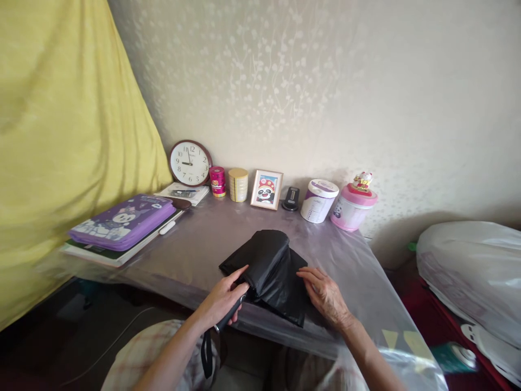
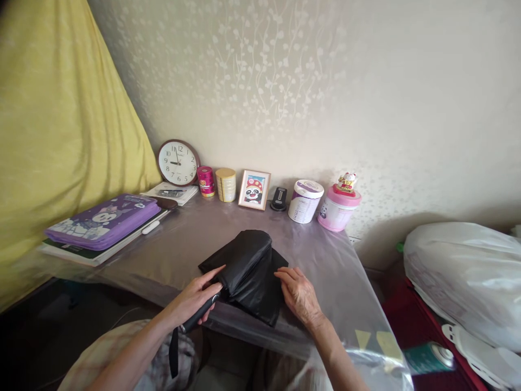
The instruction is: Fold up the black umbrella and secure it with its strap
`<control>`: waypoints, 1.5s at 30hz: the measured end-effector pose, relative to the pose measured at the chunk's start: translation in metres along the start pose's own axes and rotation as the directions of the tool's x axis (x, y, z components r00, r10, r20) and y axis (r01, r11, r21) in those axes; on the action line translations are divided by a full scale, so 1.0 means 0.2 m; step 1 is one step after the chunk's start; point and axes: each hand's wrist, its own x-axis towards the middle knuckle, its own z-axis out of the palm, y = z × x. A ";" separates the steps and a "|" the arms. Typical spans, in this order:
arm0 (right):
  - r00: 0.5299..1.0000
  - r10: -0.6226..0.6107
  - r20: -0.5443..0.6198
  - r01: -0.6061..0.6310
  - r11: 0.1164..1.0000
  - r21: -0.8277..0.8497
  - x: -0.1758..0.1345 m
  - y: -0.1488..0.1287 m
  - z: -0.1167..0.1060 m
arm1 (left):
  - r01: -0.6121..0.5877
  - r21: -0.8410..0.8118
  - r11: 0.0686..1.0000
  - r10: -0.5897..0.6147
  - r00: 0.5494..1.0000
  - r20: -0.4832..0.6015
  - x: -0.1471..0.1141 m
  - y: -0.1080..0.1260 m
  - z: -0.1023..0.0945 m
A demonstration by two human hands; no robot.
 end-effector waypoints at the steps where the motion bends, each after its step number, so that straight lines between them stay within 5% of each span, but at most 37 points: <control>1: 1.000 -0.013 0.023 0.012 1.000 0.011 0.02 -0.03 0.01 | -0.003 0.004 1.000 0.003 1.000 0.002 0.00 0.00 0.00; 7: 0.969 -0.118 0.219 0.068 0.973 0.222 0.08 -0.20 0.07 | 0.012 0.041 0.999 -0.012 1.000 -0.014 0.00 0.01 0.00; 12: 0.988 -0.033 0.154 0.006 0.986 0.169 0.09 -0.23 0.10 | -0.003 0.078 0.997 0.005 1.000 -0.016 0.00 0.02 0.00; 18: 0.910 -0.274 0.312 0.199 0.947 0.251 0.09 -0.40 0.04 | -0.059 0.190 0.980 0.069 0.997 -0.044 0.00 -0.01 0.00; 23: 0.983 -0.103 0.153 0.048 0.944 0.326 0.00 -0.27 -0.01 | -0.131 0.353 0.926 0.163 0.985 -0.061 0.01 -0.04 0.01; 29: 0.995 0.084 0.061 -0.085 0.996 0.015 -0.20 0.00 -0.07 | -0.150 0.390 0.908 0.186 0.981 -0.056 -0.01 -0.02 0.01; 36: 0.989 0.128 0.073 -0.127 0.992 -0.018 -0.20 -0.09 -0.04 | -0.131 0.398 0.908 0.170 0.984 -0.063 -0.02 -0.03 0.01; 45: 0.984 0.159 -0.082 -0.145 0.977 0.153 -0.13 -0.10 0.05 | -0.146 0.359 0.922 0.177 0.983 -0.056 -0.01 -0.02 0.01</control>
